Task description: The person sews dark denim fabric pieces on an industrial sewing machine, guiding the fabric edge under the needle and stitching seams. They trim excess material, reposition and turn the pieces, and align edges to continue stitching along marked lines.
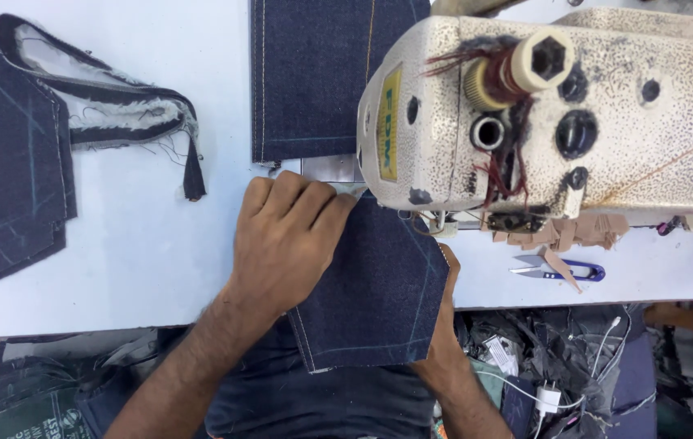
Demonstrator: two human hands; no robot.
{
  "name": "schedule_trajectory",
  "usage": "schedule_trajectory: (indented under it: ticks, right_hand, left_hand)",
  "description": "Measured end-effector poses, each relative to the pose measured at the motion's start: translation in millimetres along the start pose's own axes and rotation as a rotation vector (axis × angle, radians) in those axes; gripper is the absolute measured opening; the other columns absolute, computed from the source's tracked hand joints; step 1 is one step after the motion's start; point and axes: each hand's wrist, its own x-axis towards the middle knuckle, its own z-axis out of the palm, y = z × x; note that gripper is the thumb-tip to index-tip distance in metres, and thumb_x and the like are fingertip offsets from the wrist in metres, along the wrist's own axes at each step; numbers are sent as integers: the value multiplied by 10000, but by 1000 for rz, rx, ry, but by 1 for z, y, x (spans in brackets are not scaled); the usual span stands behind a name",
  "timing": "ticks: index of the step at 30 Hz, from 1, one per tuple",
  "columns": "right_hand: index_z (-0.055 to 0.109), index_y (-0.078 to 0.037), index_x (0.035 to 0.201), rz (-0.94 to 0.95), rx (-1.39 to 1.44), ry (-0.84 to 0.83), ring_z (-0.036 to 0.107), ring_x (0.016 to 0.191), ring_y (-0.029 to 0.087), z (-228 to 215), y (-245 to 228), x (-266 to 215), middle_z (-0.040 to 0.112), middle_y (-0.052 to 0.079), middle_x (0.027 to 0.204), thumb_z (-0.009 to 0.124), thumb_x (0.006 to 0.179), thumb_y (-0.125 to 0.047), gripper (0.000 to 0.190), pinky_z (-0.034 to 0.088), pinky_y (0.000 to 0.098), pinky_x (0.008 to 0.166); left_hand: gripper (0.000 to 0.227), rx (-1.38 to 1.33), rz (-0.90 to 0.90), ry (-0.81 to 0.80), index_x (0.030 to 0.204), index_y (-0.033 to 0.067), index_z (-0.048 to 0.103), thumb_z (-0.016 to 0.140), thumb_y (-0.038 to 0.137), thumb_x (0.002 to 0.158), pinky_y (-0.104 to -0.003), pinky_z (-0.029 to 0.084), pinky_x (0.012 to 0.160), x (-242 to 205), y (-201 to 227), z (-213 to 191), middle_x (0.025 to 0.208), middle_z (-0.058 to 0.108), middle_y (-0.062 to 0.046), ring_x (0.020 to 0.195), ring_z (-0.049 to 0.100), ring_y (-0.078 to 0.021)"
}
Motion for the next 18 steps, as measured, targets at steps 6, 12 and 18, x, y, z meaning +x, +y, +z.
schedule_trajectory:
  ticks: [6,12,18]
  right_hand:
    - [690,-94,1277,-21,14,-35,527,1341,349,-8,-4,5,667,118,1326,676,884,-397,497,254,612,1125]
    - [697,-120,1300,-18,51,-45,542,1369,294,-7,1,-1,679,84,1355,680,885,-406,504,240,600,1191]
    - [662,-90,1345,-1,122,-39,498,1408,332,-8,1,-3,655,121,1384,672,867,-516,640,198,582,1192]
  left_hand:
    - [179,4,-33,-53,1092,172,813,715,165,943,-391,418,820,3,5,-4,909,639,5,897,545,-182]
    - [177,67,-25,-100,1090,192,815,706,188,951,-403,427,873,2,5,-3,1012,644,3,961,560,-194]
    - [211,180,79,-87,1095,115,771,676,220,938,-540,375,1157,1,13,-4,1316,643,-62,1267,588,-229]
